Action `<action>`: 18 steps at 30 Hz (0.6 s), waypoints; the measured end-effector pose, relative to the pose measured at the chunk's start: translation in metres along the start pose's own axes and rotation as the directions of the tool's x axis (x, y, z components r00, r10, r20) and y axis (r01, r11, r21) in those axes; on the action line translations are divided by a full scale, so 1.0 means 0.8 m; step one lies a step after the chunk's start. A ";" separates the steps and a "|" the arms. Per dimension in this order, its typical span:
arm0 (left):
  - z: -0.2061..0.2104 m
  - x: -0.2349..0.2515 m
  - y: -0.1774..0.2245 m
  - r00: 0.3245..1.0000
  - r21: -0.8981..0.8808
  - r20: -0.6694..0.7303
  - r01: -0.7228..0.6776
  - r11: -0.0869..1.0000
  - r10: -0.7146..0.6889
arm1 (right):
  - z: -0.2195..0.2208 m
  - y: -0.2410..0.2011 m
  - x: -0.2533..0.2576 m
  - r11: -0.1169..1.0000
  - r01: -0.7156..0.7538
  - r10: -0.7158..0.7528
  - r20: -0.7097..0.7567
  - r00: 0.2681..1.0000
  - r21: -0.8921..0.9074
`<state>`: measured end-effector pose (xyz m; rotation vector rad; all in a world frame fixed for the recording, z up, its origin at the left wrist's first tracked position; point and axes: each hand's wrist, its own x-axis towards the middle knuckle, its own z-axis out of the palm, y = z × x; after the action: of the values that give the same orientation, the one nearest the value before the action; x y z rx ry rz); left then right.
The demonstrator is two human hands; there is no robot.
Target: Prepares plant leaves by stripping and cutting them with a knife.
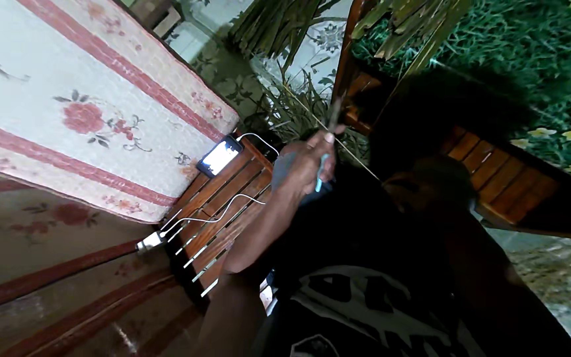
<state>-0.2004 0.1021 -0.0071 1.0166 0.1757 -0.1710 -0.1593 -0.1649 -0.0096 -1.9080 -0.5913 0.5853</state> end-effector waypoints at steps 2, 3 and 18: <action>0.024 -0.010 -0.029 0.989 0.136 0.074 0.120 0.983 -0.131 | 0.003 -0.003 0.002 1.000 -0.003 0.003 0.002 1.000 0.004; 0.036 -0.016 -0.038 0.977 0.225 0.121 0.147 0.963 -0.177 | 0.005 -0.005 0.003 1.000 -0.003 0.003 -0.006 1.000 -0.019; 0.021 -0.013 -0.028 0.984 0.086 0.095 0.140 0.986 -0.148 | 0.015 -0.005 -0.002 0.982 -0.109 0.110 0.005 0.994 0.155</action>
<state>-0.2147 0.0770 -0.0151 1.0715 0.1510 -0.3631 -0.1683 -0.1564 -0.0103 -1.8015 -0.4274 0.6785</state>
